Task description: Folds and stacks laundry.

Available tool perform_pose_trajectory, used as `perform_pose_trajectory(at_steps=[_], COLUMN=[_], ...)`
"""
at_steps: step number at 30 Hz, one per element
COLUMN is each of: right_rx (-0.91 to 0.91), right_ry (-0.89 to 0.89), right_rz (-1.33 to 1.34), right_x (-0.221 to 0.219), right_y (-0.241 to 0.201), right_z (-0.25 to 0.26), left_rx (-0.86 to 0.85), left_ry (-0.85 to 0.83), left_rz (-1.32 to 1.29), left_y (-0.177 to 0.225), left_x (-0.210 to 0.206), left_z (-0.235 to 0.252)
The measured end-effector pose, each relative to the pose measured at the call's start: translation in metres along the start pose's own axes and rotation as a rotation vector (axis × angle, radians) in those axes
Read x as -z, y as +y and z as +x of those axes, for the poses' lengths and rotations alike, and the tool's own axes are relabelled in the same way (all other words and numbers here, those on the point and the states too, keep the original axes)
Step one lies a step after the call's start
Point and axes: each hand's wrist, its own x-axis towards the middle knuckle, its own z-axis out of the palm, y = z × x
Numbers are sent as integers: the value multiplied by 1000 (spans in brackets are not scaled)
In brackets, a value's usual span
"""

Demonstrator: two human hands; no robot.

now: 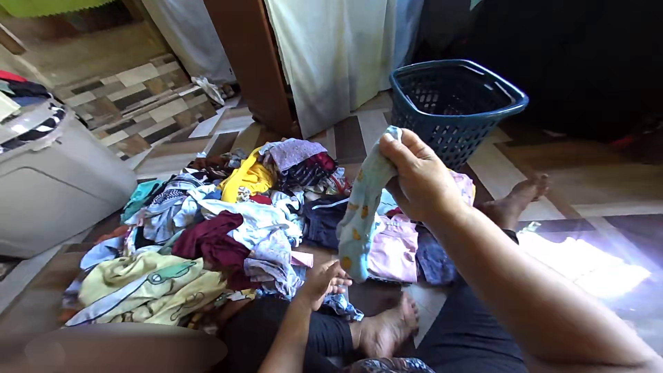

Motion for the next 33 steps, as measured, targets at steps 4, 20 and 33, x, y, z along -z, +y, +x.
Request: perform_pose_trajectory(at_steps=[4, 20, 33], right_rx=[55, -78, 53], right_ry=[64, 194, 253], right_rz=[-8, 132, -332], right_x=[5, 13, 61], right_y=[7, 35, 58], right_z=[2, -16, -15], left_rx=[-166, 17, -159], left_ry=[102, -87, 223], left_rz=[-348, -116, -654], left_y=[4, 3, 36], left_x=[-9, -50, -50], left_z=[2, 9, -13])
